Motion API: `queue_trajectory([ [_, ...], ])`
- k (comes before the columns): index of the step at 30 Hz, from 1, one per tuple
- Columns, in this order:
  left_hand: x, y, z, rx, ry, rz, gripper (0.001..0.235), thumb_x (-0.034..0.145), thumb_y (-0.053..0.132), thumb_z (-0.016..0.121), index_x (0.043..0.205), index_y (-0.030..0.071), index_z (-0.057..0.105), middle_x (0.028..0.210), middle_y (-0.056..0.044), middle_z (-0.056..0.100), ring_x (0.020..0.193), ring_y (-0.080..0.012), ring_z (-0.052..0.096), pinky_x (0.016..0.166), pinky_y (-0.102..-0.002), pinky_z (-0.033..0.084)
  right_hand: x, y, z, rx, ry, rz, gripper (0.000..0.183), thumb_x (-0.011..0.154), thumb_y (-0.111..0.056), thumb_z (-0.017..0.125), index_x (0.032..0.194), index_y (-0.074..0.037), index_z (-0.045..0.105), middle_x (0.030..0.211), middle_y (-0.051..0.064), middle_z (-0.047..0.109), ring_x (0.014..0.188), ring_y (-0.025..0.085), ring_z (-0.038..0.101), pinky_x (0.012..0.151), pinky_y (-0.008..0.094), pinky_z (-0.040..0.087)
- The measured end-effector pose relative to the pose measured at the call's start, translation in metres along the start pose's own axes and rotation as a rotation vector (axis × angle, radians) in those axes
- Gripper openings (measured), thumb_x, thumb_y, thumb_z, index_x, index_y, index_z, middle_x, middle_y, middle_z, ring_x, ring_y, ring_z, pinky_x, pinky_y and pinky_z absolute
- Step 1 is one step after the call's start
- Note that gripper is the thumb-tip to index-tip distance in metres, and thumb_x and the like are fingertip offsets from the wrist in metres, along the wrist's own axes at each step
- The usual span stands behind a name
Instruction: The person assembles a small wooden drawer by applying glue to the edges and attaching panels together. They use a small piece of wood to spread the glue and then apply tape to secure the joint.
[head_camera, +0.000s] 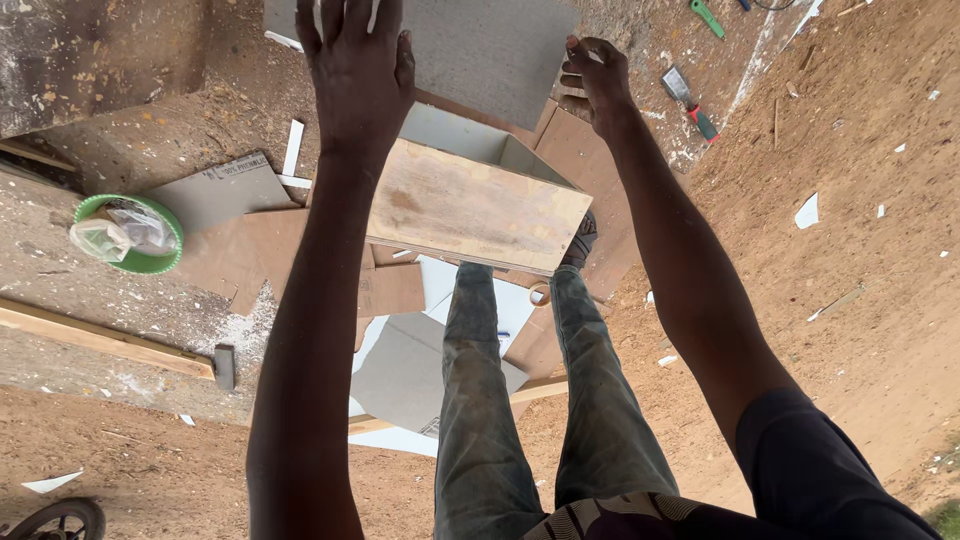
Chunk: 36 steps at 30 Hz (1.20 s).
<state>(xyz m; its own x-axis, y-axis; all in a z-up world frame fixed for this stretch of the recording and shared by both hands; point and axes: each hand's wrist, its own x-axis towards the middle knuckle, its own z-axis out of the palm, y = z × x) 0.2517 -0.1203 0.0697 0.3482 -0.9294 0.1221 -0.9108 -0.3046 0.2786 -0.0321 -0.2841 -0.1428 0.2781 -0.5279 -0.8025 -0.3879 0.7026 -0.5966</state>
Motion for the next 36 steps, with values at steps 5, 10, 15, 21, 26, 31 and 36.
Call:
queue_trajectory([
  [5, -0.097, 0.077, -0.038, -0.274, -0.006, -0.243, 0.014, 0.098, 0.012, 0.077, 0.095, 0.005, 0.066, 0.11, -0.007, 0.067, 0.117, -0.028, 0.062, 0.107, -0.048, 0.047, -0.044, -0.019, -0.024, 0.005, 0.327, -0.544, 0.036, 0.104, -0.025, 0.075, 0.076, -0.003, 0.067, 0.073, 0.004, 0.071, 0.067, 0.012, 0.064, 0.067, 0.03, 0.053],
  [10, -0.185, 0.158, -0.04, -0.484, -0.182, -0.476, 0.027, 0.099, 0.016, 0.073, 0.077, 0.003, 0.063, 0.082, -0.01, 0.065, 0.083, -0.0311, 0.064, 0.079, -0.044, 0.052, -0.105, -0.116, -0.051, -0.257, 0.316, -0.99, 0.014, 0.107, -0.018, 0.074, 0.106, -0.005, 0.067, 0.099, 0.0, 0.067, 0.091, 0.01, 0.067, 0.067, 0.025, 0.056],
  [15, -0.221, 0.202, -0.027, -0.663, -0.231, -0.457, 0.031, 0.107, 0.02, 0.056, 0.084, 0.003, 0.068, 0.079, -0.012, 0.065, 0.081, -0.0328, 0.062, 0.076, -0.047, 0.051, -0.082, -0.177, -0.046, -0.391, -0.117, -0.975, 0.008, 0.111, -0.005, 0.074, 0.111, -0.001, 0.067, 0.098, 0.004, 0.069, 0.088, 0.011, 0.065, 0.074, 0.027, 0.051],
  [21, -0.187, 0.216, -0.026, -0.58, -0.175, -0.579, 0.028, 0.109, 0.02, 0.052, 0.098, 0.003, 0.07, 0.102, -0.014, 0.073, 0.095, -0.0338, 0.069, 0.086, -0.045, 0.055, -0.063, -0.181, -0.052, -0.318, -0.302, -0.577, 0.004, 0.109, -0.005, 0.074, 0.113, -0.004, 0.074, 0.091, 0.003, 0.071, 0.071, 0.011, 0.068, 0.06, 0.025, 0.051],
  [26, -0.128, 0.226, -0.022, -0.657, -0.041, -0.752, 0.024, 0.103, 0.016, 0.06, 0.123, 0.004, 0.067, 0.112, -0.015, 0.073, 0.102, -0.0335, 0.071, 0.086, -0.042, 0.058, -0.041, -0.172, -0.061, -0.364, -0.373, -0.729, 0.014, 0.107, 0.0, 0.074, 0.12, 0.001, 0.073, 0.1, 0.007, 0.076, 0.084, 0.01, 0.073, 0.07, 0.025, 0.059],
  [31, -0.022, 0.223, 0.024, -0.798, 0.108, -0.756, 0.027, 0.107, 0.019, 0.061, 0.129, 0.003, 0.066, 0.118, -0.017, 0.073, 0.101, -0.0289, 0.074, 0.087, -0.041, 0.059, -0.046, -0.179, -0.048, -0.306, -0.361, -0.534, 0.015, 0.098, -0.007, 0.08, 0.107, 0.003, 0.073, 0.085, 0.006, 0.076, 0.072, 0.009, 0.071, 0.06, 0.025, 0.058],
  [36, 0.075, 0.206, 0.053, -0.773, 0.415, -0.831, 0.04, 0.107, 0.031, 0.061, 0.133, 0.0, 0.061, 0.123, -0.018, 0.07, 0.102, -0.0226, 0.074, 0.082, -0.037, 0.063, -0.067, -0.187, -0.034, -0.199, -0.485, -0.428, 0.011, 0.099, -0.009, 0.077, 0.103, 0.001, 0.073, 0.081, 0.007, 0.074, 0.069, 0.009, 0.069, 0.056, 0.024, 0.054],
])
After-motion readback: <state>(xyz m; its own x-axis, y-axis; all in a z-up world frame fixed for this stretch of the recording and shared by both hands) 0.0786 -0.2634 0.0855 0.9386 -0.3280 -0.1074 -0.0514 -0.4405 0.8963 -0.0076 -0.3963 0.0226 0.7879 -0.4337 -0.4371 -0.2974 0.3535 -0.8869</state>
